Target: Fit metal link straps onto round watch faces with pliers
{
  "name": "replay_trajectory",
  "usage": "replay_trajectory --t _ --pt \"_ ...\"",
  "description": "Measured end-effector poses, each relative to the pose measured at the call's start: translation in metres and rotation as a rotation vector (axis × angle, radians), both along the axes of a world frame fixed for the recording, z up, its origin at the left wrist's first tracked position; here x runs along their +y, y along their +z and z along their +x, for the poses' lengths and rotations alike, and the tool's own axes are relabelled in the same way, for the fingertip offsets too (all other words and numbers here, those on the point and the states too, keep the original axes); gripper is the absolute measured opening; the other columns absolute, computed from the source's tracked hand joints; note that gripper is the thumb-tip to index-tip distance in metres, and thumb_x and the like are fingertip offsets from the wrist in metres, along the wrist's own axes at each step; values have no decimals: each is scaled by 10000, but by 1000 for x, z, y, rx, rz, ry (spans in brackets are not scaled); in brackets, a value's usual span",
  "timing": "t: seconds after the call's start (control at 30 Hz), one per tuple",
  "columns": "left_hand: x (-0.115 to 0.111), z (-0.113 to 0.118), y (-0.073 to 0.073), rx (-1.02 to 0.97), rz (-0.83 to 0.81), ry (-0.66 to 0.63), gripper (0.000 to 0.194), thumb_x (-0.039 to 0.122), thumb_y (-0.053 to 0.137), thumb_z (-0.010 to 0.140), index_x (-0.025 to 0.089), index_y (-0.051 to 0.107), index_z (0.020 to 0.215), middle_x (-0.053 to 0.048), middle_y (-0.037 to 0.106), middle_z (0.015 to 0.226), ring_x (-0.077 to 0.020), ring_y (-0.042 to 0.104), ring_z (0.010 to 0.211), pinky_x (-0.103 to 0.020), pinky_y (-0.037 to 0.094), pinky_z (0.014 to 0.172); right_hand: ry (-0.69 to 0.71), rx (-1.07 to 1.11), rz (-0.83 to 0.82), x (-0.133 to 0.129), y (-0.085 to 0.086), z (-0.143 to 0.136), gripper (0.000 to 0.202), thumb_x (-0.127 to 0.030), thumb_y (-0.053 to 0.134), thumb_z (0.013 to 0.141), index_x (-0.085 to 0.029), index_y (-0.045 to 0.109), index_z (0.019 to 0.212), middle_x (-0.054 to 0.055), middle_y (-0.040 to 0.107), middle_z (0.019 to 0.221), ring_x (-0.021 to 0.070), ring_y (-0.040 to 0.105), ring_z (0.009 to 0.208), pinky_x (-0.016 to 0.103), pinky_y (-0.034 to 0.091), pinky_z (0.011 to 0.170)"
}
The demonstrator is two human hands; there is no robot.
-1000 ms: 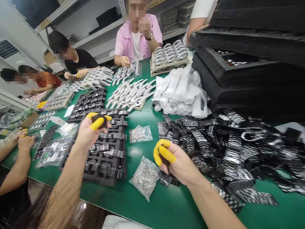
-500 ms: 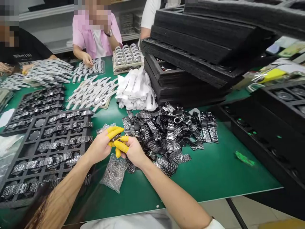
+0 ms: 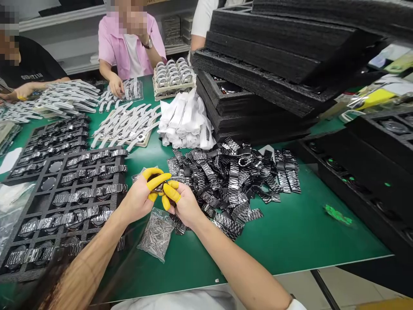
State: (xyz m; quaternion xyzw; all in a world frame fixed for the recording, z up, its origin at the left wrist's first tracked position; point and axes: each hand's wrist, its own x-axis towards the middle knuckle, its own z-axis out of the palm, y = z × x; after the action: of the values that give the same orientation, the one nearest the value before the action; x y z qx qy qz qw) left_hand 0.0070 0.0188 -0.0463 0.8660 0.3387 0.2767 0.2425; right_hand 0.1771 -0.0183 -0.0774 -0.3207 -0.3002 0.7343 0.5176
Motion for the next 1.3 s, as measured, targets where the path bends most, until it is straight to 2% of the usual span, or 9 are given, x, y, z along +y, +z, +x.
replay_trajectory --t 0.13,0.23,0.5,0.93,1.03,1.1,1.13,1.2,1.3 --pt "-3 1 4 -88 -27 -76 491 226 480 1010 247 580 1491 -149 528 1354 -302 557 1264 -527 492 1125 -40 5 -2 -2 1 0 490 -629 845 803 -202 608 769 -74 530 448 63 350 365 209 231 398" --pt "-4 3 4 -113 -41 -51 420 285 488 1025 224 617 1420 -149 530 1325 -306 553 1259 -519 495 1112 -43 4 5 -2 -1 0 462 -600 841 820 -198 618 772 -75 519 454 65 340 377 213 221 404" --pt "-3 8 3 -173 -66 -48 324 235 518 990 224 646 1288 -111 561 1216 -258 606 1133 -442 547 1010 -39 -40 10 -3 -1 -1 431 -581 827 833 -191 648 798 -62 549 483 68 345 386 221 209 395" --pt "-4 5 5 -205 -51 -93 363 269 527 1010 221 605 1361 -137 589 1279 -282 602 1201 -481 527 1060 -6 -22 0 -3 -4 -1 483 -638 833 808 -198 633 798 -58 553 463 73 368 364 217 236 394" --pt "-2 5 2 -252 4 5 311 232 616 990 231 644 1300 -101 656 1163 -242 643 1090 -426 559 976 -13 -8 26 -1 -2 4 490 -679 777 846 -209 635 847 -43 605 535 84 432 393 219 320 411" --pt "2 3 0 -319 57 134 166 237 710 958 241 703 1123 -52 673 1007 -210 648 966 -386 569 897 28 -40 72 2 -1 12 506 -704 749 855 -221 656 973 -10 688 687 118 555 493 239 436 465" --pt "5 2 -1 -386 79 208 114 259 771 926 241 709 1020 -33 667 956 -199 648 928 -367 571 865 88 -91 97 3 -2 17 516 -693 763 850 -226 658 1044 12 724 789 138 618 573 257 496 516" --pt "13 -3 -2 -601 72 368 208 318 861 862 238 679 925 -18 674 968 -186 675 935 -341 583 852 250 -265 133 6 -5 27 492 -626 791 862 -225 656 1111 42 752 944 156 677 691 283 563 616" --pt "24 -9 -4 -954 -15 555 282 386 834 897 261 619 1030 -21 703 1125 -172 745 944 -335 614 857 437 -531 131 11 -14 36 361 -533 724 955 -194 663 1063 42 754 919 124 654 629 268 545 611"
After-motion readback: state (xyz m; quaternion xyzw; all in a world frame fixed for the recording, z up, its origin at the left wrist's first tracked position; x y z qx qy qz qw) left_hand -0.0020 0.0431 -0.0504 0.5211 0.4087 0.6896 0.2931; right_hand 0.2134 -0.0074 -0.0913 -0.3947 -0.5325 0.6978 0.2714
